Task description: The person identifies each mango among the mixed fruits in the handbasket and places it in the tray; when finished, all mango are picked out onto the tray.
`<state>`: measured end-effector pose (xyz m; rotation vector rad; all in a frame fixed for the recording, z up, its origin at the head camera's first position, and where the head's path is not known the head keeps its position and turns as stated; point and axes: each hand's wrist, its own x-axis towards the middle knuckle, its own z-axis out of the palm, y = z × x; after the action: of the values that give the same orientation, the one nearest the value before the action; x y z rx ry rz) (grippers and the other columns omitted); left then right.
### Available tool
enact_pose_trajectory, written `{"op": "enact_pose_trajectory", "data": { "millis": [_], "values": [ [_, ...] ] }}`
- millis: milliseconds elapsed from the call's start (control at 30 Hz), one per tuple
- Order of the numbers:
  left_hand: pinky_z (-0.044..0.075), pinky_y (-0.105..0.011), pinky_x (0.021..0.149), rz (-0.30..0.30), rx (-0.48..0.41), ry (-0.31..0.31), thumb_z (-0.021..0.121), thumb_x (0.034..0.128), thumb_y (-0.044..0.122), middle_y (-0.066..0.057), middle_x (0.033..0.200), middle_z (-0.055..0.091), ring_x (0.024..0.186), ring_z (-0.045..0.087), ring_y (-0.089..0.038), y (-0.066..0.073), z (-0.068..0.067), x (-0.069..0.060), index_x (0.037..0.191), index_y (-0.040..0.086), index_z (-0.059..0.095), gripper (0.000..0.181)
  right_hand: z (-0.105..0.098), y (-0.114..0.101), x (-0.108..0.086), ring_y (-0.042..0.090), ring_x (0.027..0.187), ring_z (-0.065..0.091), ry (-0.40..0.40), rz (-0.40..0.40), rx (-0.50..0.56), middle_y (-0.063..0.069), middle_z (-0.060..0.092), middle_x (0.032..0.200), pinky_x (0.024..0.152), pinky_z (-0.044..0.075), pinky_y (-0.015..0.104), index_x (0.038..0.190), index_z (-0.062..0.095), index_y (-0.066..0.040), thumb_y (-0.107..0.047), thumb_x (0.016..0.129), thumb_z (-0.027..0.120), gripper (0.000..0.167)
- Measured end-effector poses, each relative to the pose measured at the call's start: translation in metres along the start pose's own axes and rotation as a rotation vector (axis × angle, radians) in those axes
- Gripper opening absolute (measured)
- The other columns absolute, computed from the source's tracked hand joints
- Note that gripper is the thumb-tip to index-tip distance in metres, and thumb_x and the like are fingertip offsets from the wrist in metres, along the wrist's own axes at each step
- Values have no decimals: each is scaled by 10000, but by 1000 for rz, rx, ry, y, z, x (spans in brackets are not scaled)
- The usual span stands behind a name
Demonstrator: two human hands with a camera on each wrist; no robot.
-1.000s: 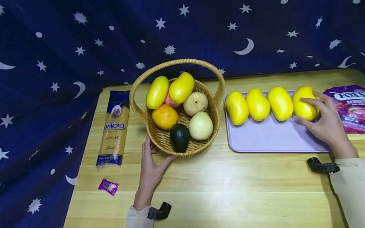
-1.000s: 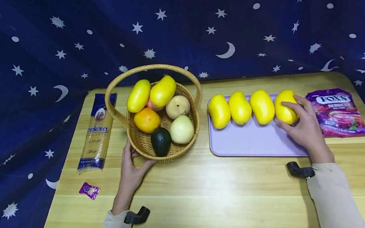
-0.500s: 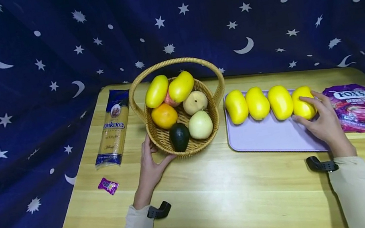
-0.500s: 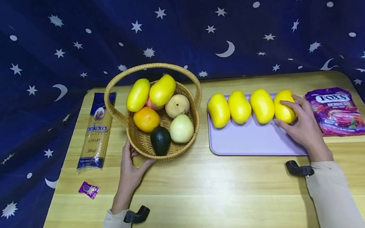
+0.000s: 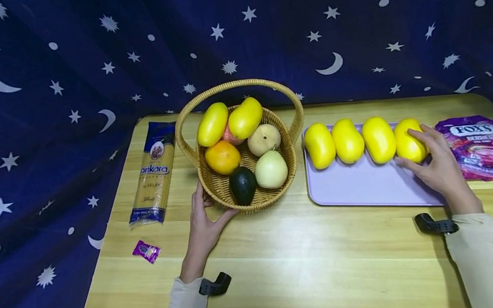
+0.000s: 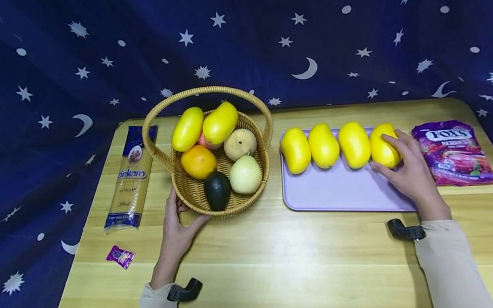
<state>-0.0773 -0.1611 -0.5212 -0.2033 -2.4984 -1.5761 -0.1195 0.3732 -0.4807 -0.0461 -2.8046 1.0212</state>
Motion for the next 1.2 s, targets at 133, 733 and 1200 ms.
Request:
{"op": "enact_pose_trajectory", "data": {
  "millis": [133,733,1200],
  "values": [
    [446,-402,920,5,-1,2,875,736,278,-89,1403,427,1088,518,-213,0,0,0,1576,306,128,1125,-1,1,-1,433,1480,123,-4,-3,-4,151,150,1630,1167,105,639,1524,351,-103,-222,870,753,777],
    [450,-371,920,21,7,6,872,737,280,-92,1404,425,1087,517,-205,1,0,0,1577,311,119,1128,-7,-37,-7,421,1327,355,217,-196,61,237,465,1417,1168,208,447,1245,614,12,3,739,818,546],
    [451,-355,914,23,10,8,876,734,261,-94,1393,429,1080,516,-199,0,1,0,1578,303,113,1139,17,-143,-11,310,1230,498,228,-614,150,222,593,1279,1084,300,244,1173,669,5,-601,842,666,691]
  ]
}}
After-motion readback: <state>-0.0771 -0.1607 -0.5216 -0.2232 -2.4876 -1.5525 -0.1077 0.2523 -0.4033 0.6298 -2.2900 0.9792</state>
